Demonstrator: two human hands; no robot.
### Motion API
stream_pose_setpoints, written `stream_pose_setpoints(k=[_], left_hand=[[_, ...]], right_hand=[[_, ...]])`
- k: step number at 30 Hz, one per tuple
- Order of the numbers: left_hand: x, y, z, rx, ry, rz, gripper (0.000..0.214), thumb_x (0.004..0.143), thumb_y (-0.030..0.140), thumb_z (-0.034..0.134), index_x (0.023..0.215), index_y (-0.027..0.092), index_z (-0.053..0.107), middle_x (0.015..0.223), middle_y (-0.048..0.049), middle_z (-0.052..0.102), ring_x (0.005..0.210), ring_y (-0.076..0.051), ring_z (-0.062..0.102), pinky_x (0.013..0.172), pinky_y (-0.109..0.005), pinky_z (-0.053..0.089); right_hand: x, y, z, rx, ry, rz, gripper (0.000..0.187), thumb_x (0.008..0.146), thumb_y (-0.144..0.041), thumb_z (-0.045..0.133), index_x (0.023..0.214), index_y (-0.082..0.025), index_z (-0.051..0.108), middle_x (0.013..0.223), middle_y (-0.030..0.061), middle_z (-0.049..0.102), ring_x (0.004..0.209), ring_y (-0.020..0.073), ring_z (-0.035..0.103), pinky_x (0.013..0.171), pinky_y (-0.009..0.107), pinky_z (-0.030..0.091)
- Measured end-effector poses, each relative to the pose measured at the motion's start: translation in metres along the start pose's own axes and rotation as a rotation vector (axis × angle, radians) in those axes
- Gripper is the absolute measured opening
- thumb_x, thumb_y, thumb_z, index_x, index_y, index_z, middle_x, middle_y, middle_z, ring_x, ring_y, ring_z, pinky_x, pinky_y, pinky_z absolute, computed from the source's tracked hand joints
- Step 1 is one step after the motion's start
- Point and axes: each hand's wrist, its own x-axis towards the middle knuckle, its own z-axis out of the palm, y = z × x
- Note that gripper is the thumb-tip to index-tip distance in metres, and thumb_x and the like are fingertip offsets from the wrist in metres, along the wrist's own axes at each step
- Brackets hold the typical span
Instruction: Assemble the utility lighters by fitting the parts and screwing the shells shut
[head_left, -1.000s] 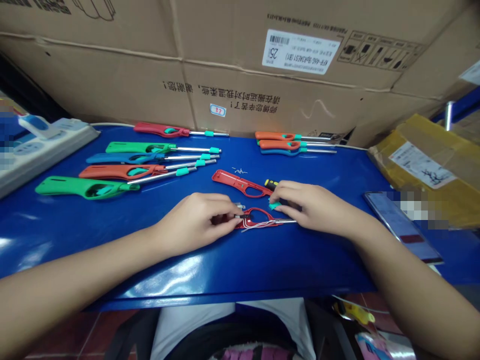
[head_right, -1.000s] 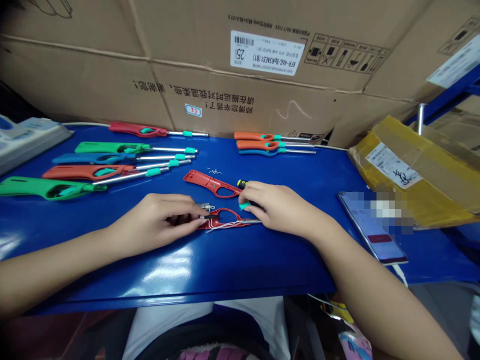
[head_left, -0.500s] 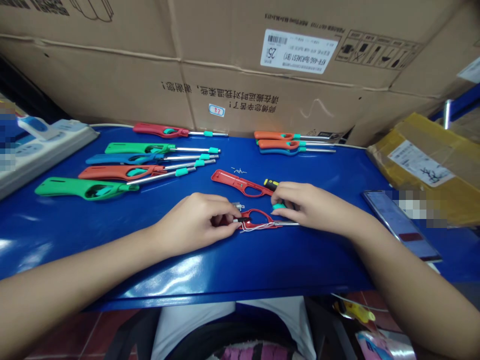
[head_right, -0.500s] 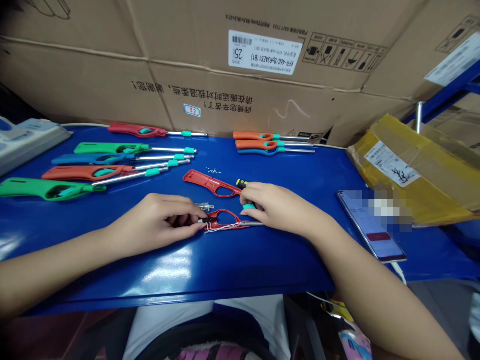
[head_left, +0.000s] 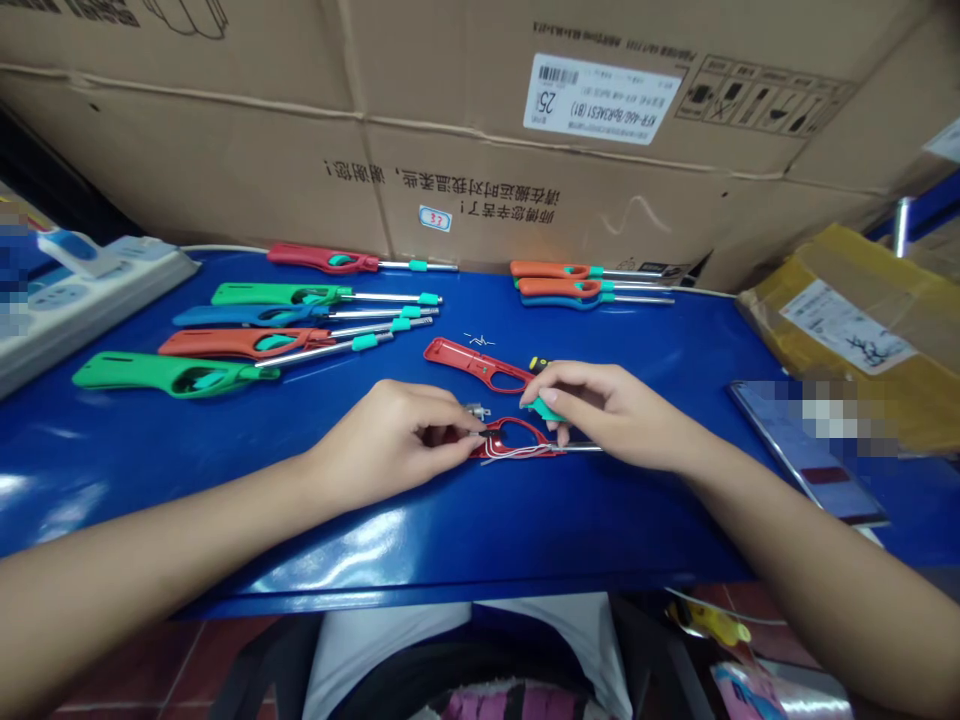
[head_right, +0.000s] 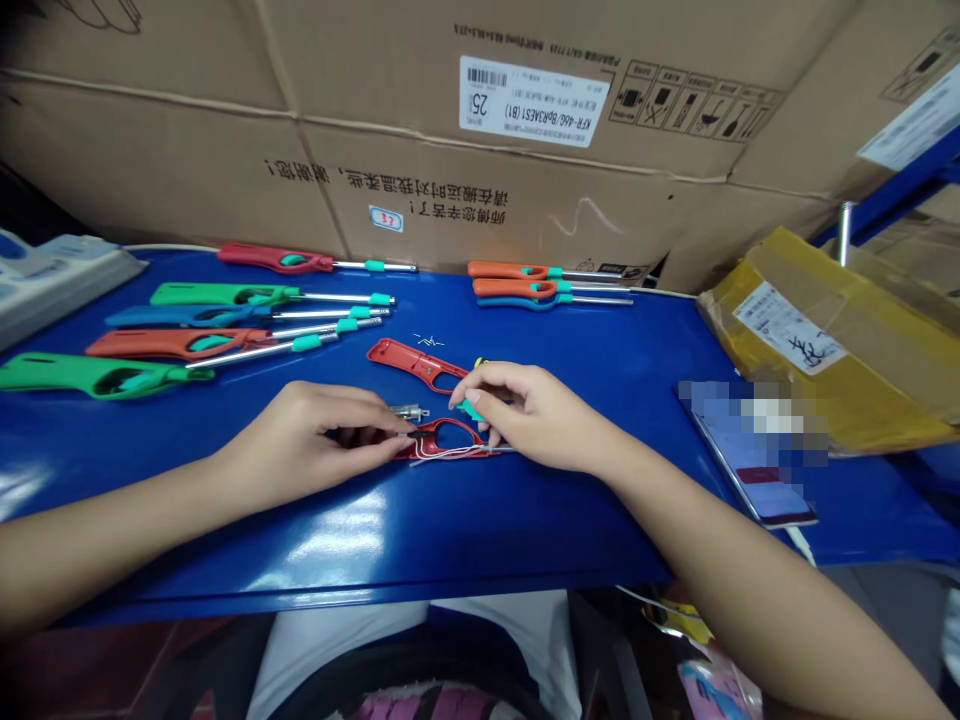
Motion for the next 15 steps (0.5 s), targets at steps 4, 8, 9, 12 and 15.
stream_pose_setpoints(k=[4,8,9,12,15], left_hand=[[-0.0002,-0.0001,-0.0004,-0.065,0.002,-0.031,0.009,0.09,0.02,0.074,0.095,0.018,0.082,0.085,-0.0008,0.079,0.068,-0.008,0.071,0.059,-0.016,0.05],[0.0,0.0,0.0002,-0.113,0.017,-0.071,0.008,0.089,0.021,0.076,0.092,0.019,0.083,0.084,-0.0007,0.08,0.069,-0.01,0.073,0.062,-0.017,0.054],[0.0003,0.0003,0.0002,-0.126,0.023,-0.081,0.008,0.089,0.021,0.076,0.092,0.019,0.083,0.083,-0.0006,0.08,0.07,-0.01,0.073,0.062,-0.017,0.054],[0.0018,0.0014,0.0004,-0.174,0.028,-0.128,0.007,0.087,0.022,0.077,0.089,0.02,0.084,0.084,-0.0008,0.081,0.071,-0.012,0.075,0.063,-0.018,0.057],[0.0035,0.0015,0.0009,-0.227,0.032,-0.197,0.007,0.086,0.025,0.079,0.089,0.022,0.084,0.088,-0.0015,0.082,0.075,-0.015,0.077,0.066,-0.021,0.061]], right_hand=[[-0.0011,-0.001,0.0017,0.153,-0.009,0.038,0.021,0.093,-0.036,0.067,0.105,-0.019,0.07,0.092,0.0005,0.061,0.069,0.0114,0.066,0.065,0.028,0.058],[-0.0017,-0.0009,0.003,0.149,0.019,0.009,0.023,0.087,-0.028,0.073,0.108,-0.018,0.07,0.091,0.0014,0.063,0.078,0.0126,0.064,0.067,0.026,0.057],[-0.0018,-0.001,0.0031,0.135,0.033,0.009,0.025,0.086,-0.028,0.073,0.11,-0.018,0.07,0.09,0.0012,0.064,0.078,0.0128,0.063,0.067,0.025,0.056],[-0.0018,-0.0015,0.0032,0.04,0.056,-0.017,0.021,0.085,-0.029,0.075,0.102,-0.018,0.072,0.088,0.002,0.069,0.078,0.0135,0.064,0.071,0.027,0.055],[-0.0015,-0.002,0.0048,-0.092,0.031,-0.045,0.012,0.085,-0.028,0.074,0.092,-0.018,0.074,0.085,0.0022,0.073,0.077,0.0143,0.066,0.073,0.028,0.054]])
